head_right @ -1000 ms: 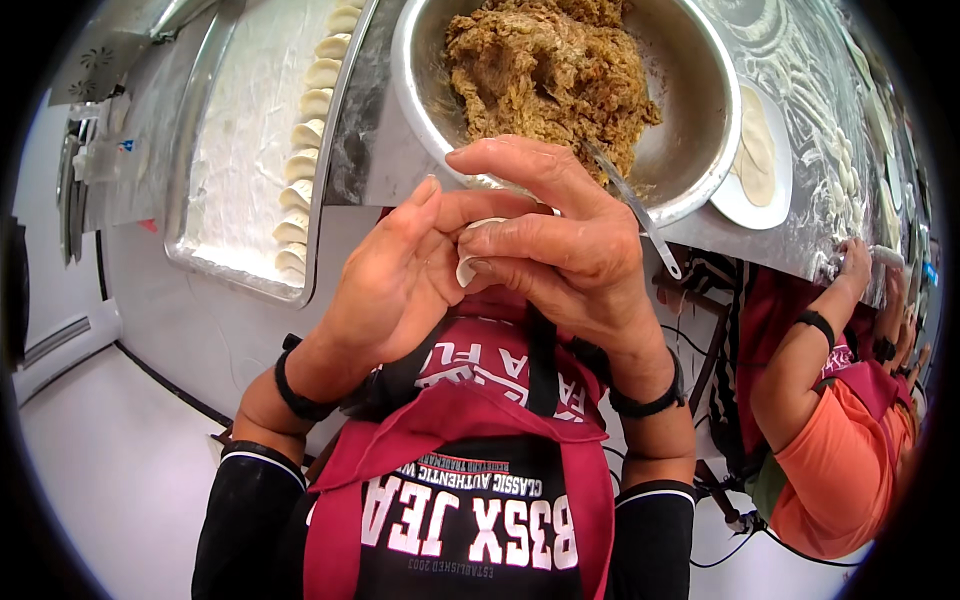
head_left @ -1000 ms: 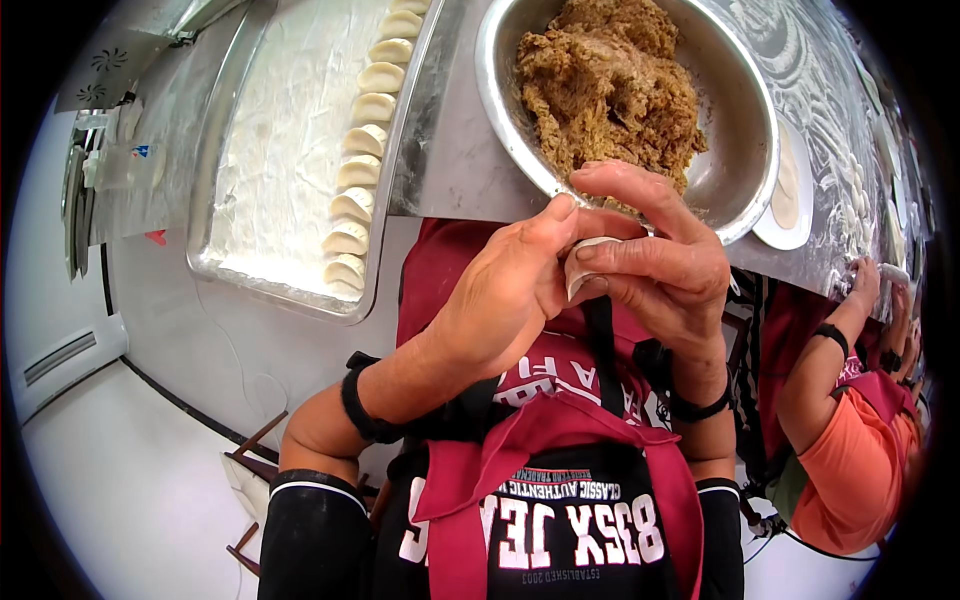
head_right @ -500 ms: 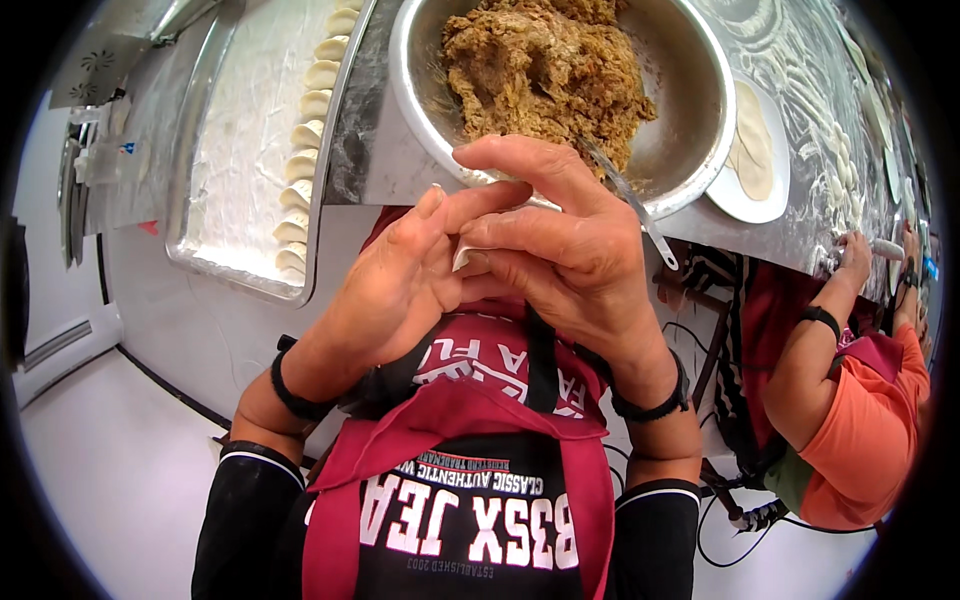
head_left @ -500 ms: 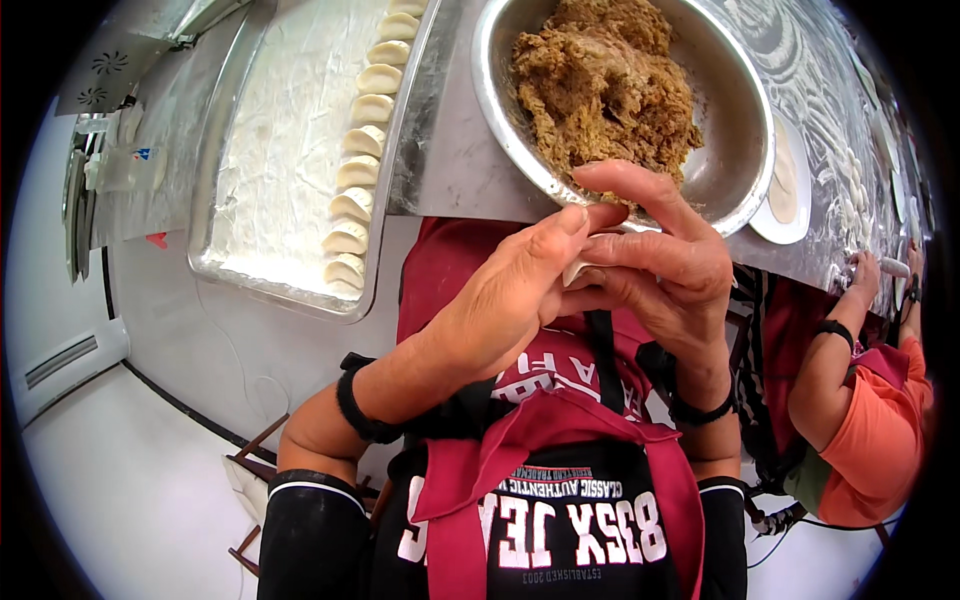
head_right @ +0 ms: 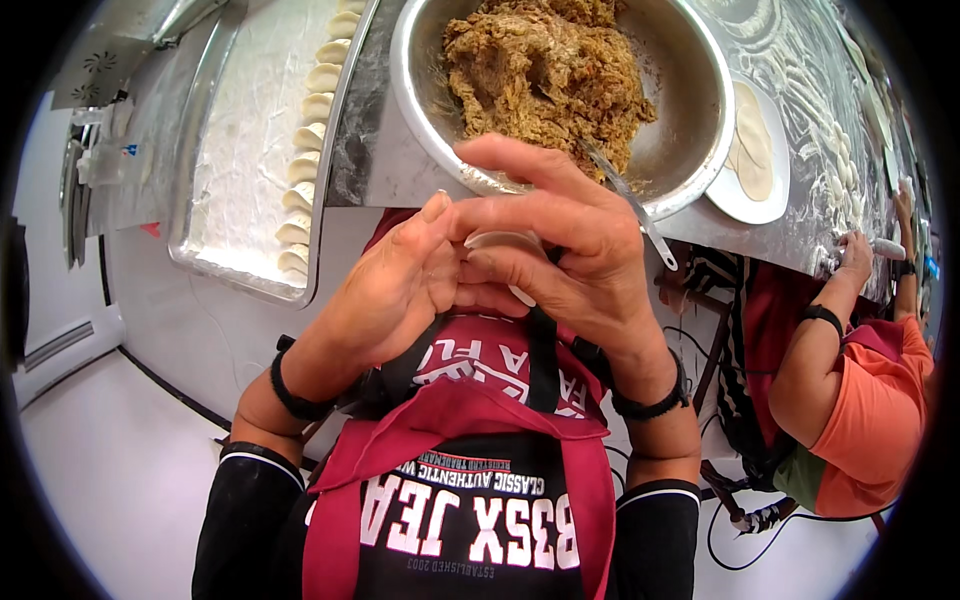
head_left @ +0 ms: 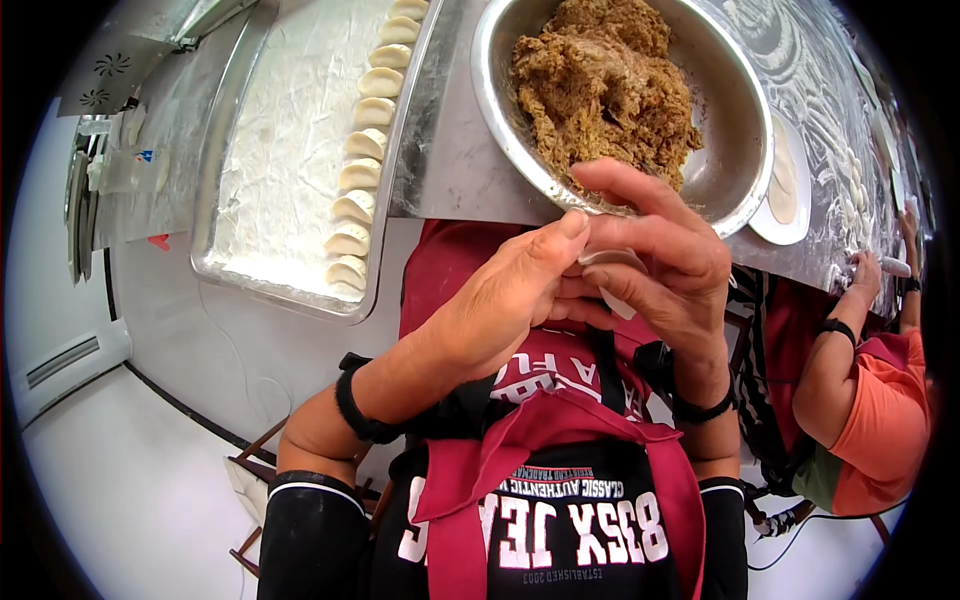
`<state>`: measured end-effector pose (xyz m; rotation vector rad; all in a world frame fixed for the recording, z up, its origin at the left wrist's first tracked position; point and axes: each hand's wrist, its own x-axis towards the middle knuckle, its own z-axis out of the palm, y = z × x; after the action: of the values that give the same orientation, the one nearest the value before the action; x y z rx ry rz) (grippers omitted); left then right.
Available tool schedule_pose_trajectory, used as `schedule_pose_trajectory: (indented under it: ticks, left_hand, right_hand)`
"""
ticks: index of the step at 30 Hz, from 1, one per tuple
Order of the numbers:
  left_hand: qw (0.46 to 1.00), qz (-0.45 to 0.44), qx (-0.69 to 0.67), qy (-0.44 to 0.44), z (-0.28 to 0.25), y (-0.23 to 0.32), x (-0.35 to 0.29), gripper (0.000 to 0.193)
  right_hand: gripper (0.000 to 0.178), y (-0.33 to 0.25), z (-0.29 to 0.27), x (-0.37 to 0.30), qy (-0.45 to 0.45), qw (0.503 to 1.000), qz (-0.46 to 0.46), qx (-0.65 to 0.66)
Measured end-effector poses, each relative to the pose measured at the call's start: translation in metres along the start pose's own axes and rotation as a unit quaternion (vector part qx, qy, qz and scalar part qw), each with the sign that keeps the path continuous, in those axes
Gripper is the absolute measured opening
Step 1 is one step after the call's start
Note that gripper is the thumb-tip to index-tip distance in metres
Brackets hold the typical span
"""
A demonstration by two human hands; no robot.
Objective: Portioning meat filling onto dough wrappers and folding them into dumplings at a kitchen prep station.
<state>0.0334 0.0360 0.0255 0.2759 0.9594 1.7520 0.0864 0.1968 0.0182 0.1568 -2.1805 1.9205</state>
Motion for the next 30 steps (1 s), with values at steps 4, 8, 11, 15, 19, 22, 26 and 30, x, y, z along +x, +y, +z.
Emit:
schedule_pose_trajectory:
  ticks: [4,8,11,15,19,22,26,30]
  left_hand:
    - [1.000,-0.020,-0.006,-0.016,-0.003,0.001,0.001,0.059]
    - [0.999,-0.038,-0.033,0.006,-0.001,0.004,0.002,0.058]
    - [0.998,-0.059,-0.038,0.001,-0.005,0.001,0.004,0.059]
    - [1.000,-0.017,0.004,-0.001,-0.004,0.005,-0.001,0.056]
    - [0.999,-0.027,-0.017,0.040,-0.013,0.016,-0.013,0.044]
    - [0.991,-0.012,0.030,0.131,-0.028,0.030,-0.028,0.040]
    - [0.973,0.054,0.093,0.202,-0.066,0.044,-0.066,0.038]
    - [0.920,0.087,0.243,0.295,-0.102,0.054,-0.096,0.028]
  right_hand:
    - [0.021,0.006,-0.008,0.004,-0.069,0.993,-0.074,-0.054]
    - [0.018,-0.003,-0.001,0.006,-0.037,0.996,-0.066,-0.050]
    - [0.016,0.005,-0.001,0.009,-0.046,0.989,-0.114,-0.082]
    - [0.027,-0.002,0.004,0.010,-0.054,0.989,-0.111,-0.076]
    - [0.035,-0.008,0.001,0.008,-0.022,0.992,-0.111,-0.056]
    - [0.029,-0.013,-0.004,0.005,-0.001,0.986,-0.136,-0.093]
    - [0.027,-0.010,-0.004,-0.001,0.012,0.989,-0.131,-0.068]
    - [0.025,-0.008,-0.005,0.000,0.014,0.991,-0.117,-0.063]
